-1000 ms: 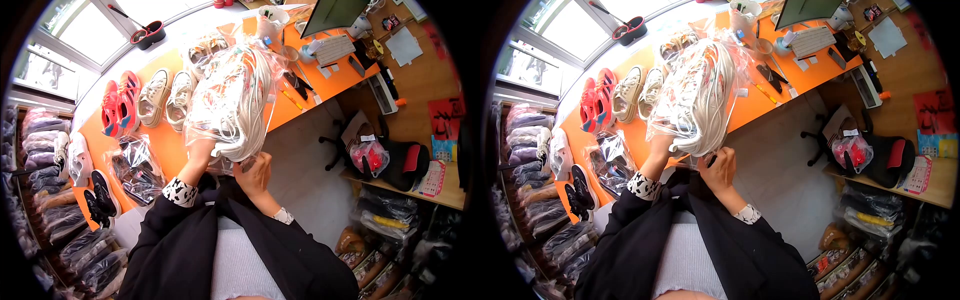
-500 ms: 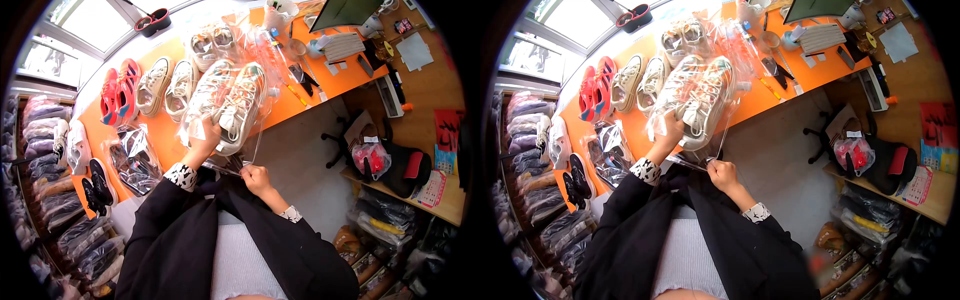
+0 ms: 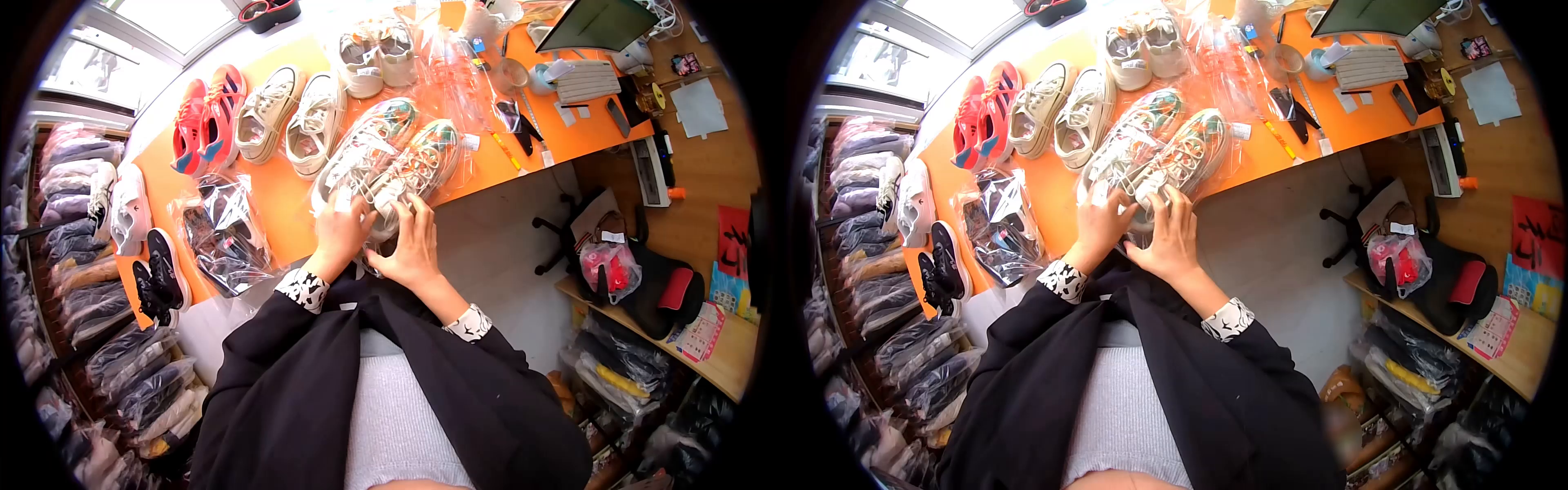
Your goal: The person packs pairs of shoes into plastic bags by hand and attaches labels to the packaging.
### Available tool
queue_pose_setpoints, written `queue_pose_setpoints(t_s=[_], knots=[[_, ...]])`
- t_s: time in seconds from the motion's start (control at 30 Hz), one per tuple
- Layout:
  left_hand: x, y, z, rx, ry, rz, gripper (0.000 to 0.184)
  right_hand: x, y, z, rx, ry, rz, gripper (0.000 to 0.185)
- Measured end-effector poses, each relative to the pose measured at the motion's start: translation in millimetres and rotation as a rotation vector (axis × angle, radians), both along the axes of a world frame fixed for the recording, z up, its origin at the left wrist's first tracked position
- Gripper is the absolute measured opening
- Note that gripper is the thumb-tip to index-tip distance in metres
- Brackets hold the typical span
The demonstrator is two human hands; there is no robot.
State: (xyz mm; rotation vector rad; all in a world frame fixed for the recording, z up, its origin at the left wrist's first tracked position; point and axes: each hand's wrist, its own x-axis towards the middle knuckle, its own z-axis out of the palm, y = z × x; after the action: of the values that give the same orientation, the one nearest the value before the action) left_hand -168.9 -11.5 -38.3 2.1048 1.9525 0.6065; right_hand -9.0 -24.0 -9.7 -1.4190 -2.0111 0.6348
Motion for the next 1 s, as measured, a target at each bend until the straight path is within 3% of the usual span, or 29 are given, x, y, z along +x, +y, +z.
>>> queue_pose_setpoints(t_s=[0.03,0.07,0.17,0.3,0.37,0.5,0.53,0.67,0.77,0.83,0.9,1.0], knots=[[2,-2,2,-0.218,-0.042,0.001,0.027,-5,1,-3,-0.001,-0.023,0.012,0.084],[2,-1,-5,-0.141,-0.092,-0.035,0.019,-8,4,-6,0.056,-0.061,-0.004,0.076],[3,20,-6,-0.389,0.091,-0.180,0.017,-12,16,-26,0.179,-0.158,-0.068,0.068],[20,36,-26,-0.458,0.381,-0.198,0.014,-15,28,-22,0.098,-0.226,-0.077,0.062],[26,40,-31,-0.448,0.549,-0.284,0.015,-16,31,-35,0.138,-0.249,-0.059,0.061],[28,42,-13,-0.425,0.499,-0.283,0.011,-17,31,-37,0.141,-0.198,-0.023,0.060],[26,38,-24,-0.299,0.545,-0.286,0.010,-17,32,-35,0.132,-0.180,-0.022,0.060],[27,33,-38,-0.277,0.558,-0.272,0.011,-18,33,-32,0.146,-0.123,-0.017,0.058],[23,30,-37,-0.167,0.477,-0.254,0.014,-17,33,-30,0.138,-0.135,0.011,0.059],[19,31,-41,0.121,0.380,-0.220,0.008,-16,34,-28,0.146,-0.143,0.014,0.059],[20,30,-40,0.085,0.463,-0.222,0.008,-15,34,-25,0.116,-0.092,0.029,0.060],[15,36,-28,-0.197,0.420,-0.272,0.009,-9,36,-26,0.053,-0.028,0.004,0.055]])
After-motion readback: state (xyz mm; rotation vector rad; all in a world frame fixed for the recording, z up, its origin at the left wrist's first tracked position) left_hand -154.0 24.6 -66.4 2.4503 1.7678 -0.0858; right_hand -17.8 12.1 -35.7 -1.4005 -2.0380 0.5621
